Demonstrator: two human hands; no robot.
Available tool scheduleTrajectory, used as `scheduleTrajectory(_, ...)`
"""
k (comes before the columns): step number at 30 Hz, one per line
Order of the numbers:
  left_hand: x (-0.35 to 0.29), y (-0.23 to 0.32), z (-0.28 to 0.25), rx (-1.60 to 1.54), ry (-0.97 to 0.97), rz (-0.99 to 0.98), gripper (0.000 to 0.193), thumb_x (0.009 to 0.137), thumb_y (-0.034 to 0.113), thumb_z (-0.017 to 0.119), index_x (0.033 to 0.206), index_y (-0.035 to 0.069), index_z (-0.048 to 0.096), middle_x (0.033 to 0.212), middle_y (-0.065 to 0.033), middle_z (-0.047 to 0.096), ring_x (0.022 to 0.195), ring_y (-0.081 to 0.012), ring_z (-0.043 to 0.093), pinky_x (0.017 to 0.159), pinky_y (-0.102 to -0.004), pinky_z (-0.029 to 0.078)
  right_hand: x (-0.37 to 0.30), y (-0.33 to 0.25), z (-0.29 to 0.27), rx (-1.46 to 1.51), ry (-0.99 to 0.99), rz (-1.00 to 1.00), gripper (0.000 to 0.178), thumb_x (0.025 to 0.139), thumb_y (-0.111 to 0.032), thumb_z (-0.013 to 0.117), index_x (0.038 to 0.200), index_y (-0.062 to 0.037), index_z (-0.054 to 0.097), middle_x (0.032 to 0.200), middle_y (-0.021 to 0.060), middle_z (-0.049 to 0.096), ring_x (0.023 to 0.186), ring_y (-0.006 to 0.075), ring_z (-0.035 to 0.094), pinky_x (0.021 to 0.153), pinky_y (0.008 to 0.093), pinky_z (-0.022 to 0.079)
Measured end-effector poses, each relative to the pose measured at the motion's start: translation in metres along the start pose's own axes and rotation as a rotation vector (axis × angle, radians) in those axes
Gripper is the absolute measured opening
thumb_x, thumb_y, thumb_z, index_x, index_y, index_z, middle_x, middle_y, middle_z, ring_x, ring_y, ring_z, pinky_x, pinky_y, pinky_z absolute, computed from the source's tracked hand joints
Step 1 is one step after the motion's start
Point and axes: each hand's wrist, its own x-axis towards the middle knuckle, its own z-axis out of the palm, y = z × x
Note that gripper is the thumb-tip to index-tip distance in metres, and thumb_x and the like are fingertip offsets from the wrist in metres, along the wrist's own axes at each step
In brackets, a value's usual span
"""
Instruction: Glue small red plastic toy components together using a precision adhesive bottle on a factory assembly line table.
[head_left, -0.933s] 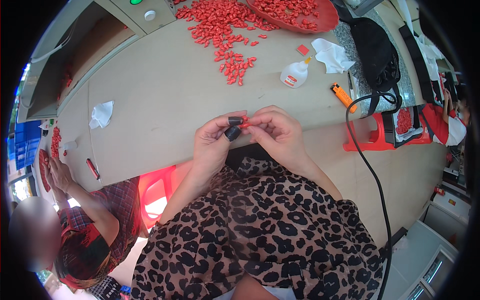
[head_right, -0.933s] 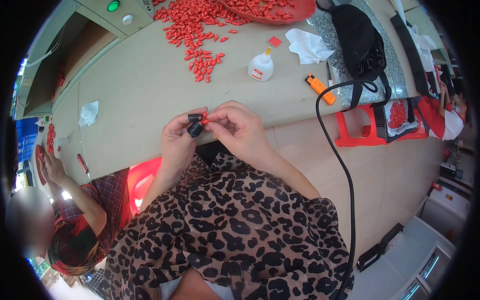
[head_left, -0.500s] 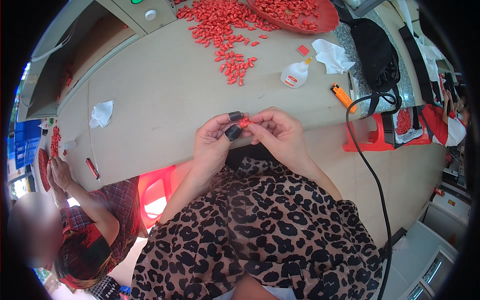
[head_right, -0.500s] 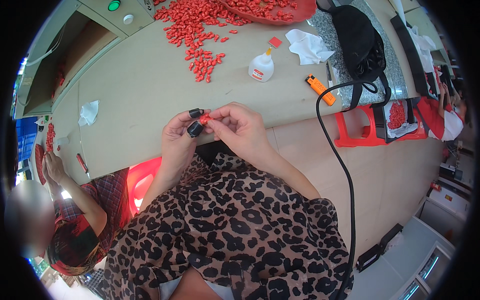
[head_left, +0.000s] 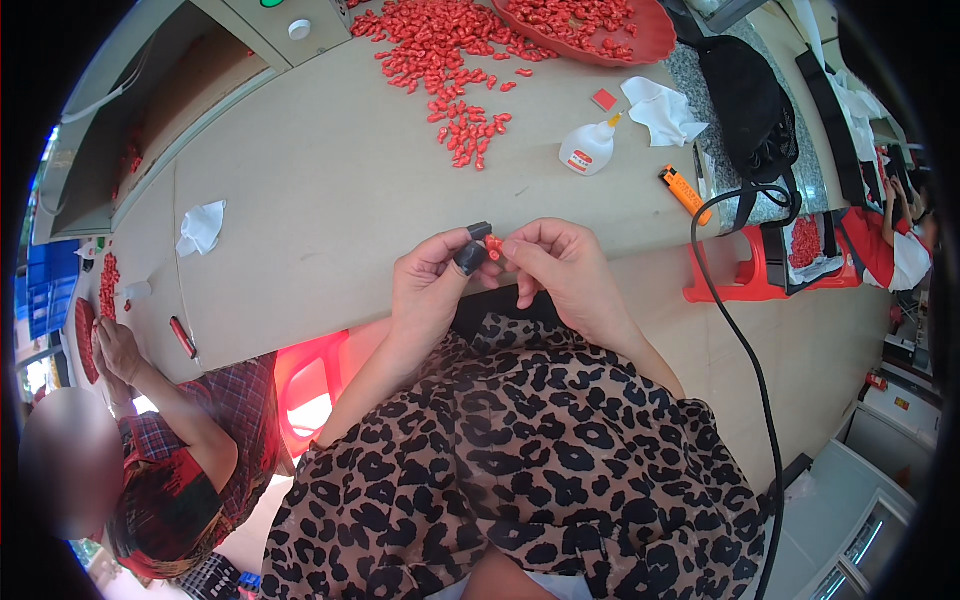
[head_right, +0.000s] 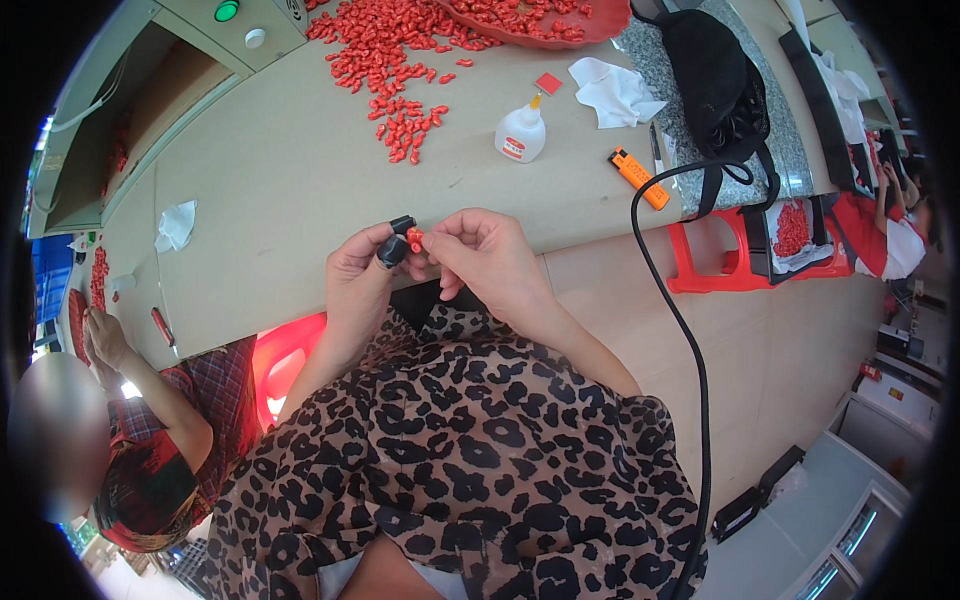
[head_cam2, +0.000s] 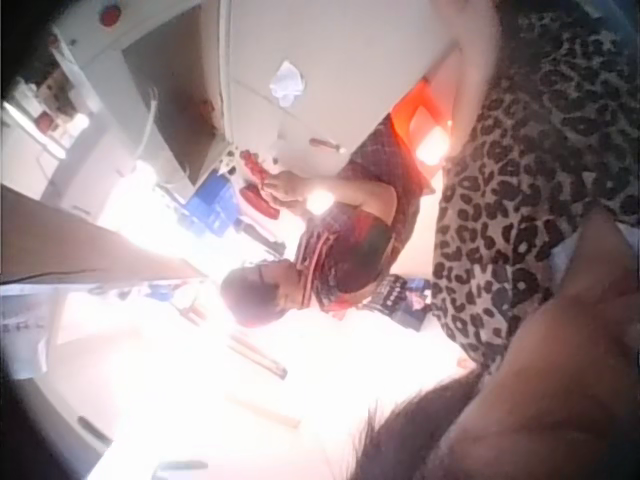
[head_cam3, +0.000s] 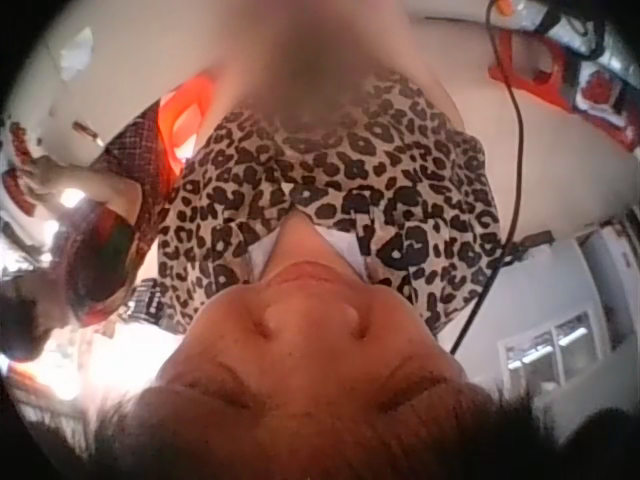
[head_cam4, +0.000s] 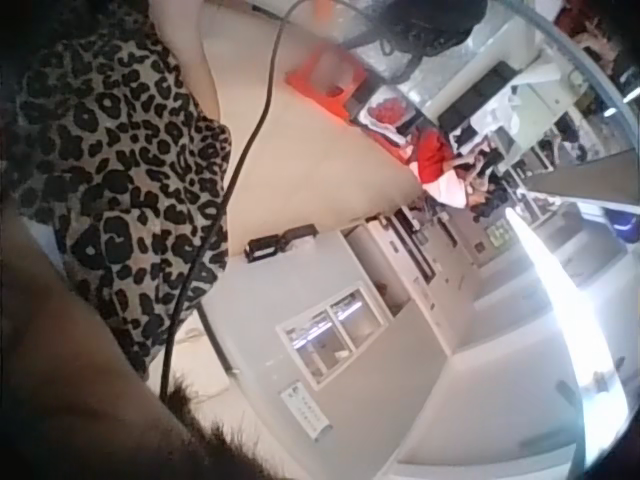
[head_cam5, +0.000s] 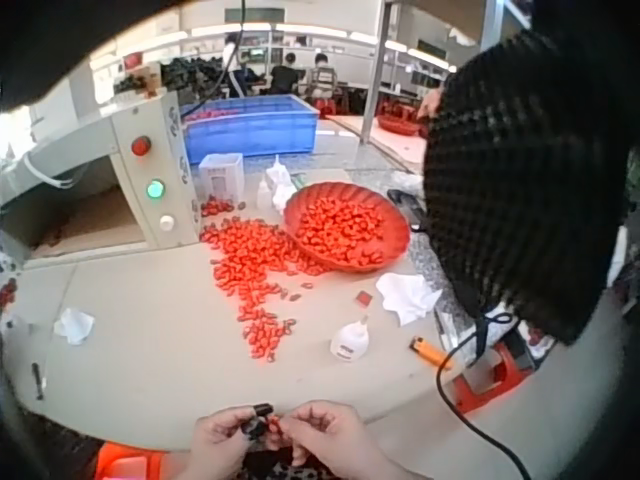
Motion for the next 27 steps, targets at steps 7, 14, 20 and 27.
scheduleTrajectory(7, -0.002, 0.006, 0.007, 0.109, 0.087, -0.123, 0.019, 0.078, -0.004, 0.048, 0.096, -0.005, 0.053, 0.085, -0.0118, 0.059, 0.073, -0.0148, 0.059, 0.063, -0.0243, 0.050, -0.001, -0.003, -0.001, -0.017, 0.032, 0.077, 0.012, 0.077, -0.010, 0.054, 0.078, 0.0018, 0.054, 0.065, 0.0049, 0.054, 0.048, 0.0069, 0.048, 0.042, 0.0193, 0.043)
scheduleTrajectory(14, -0.001, 0.006, 0.011, 0.134, 0.105, -0.097, 0.017, 0.076, -0.007, 0.046, 0.091, -0.007, 0.054, 0.085, -0.0112, 0.057, 0.072, -0.0154, 0.059, 0.064, -0.0238, 0.050, 0.000, -0.007, -0.002, -0.022, 0.024, 0.092, 0.011, 0.077, -0.009, 0.055, 0.077, 0.0016, 0.054, 0.065, 0.0049, 0.054, 0.048, 0.0071, 0.049, 0.043, 0.0192, 0.043)
scheduleTrajectory(20, -0.001, 0.009, 0.013, 0.192, 0.088, -0.056, 0.015, 0.074, -0.009, 0.045, 0.085, -0.008, 0.057, 0.082, -0.0090, 0.053, 0.068, -0.0143, 0.058, 0.063, -0.0218, 0.050, 0.005, -0.004, -0.007, -0.018, -0.013, 0.127, 0.011, 0.077, -0.008, 0.055, 0.078, 0.0029, 0.055, 0.068, 0.0068, 0.056, 0.051, 0.0068, 0.050, 0.045, 0.0187, 0.044)
scheduleTrajectory(27, -0.002, 0.007, 0.011, 0.265, 0.086, -0.042, 0.015, 0.074, -0.009, 0.046, 0.083, -0.007, 0.058, 0.082, -0.0088, 0.053, 0.068, -0.0135, 0.057, 0.063, -0.0213, 0.050, 0.007, -0.001, -0.008, 0.016, -0.036, 0.158, 0.012, 0.078, -0.008, 0.054, 0.079, 0.0040, 0.055, 0.072, 0.0091, 0.057, 0.053, 0.0073, 0.051, 0.046, 0.0186, 0.046)
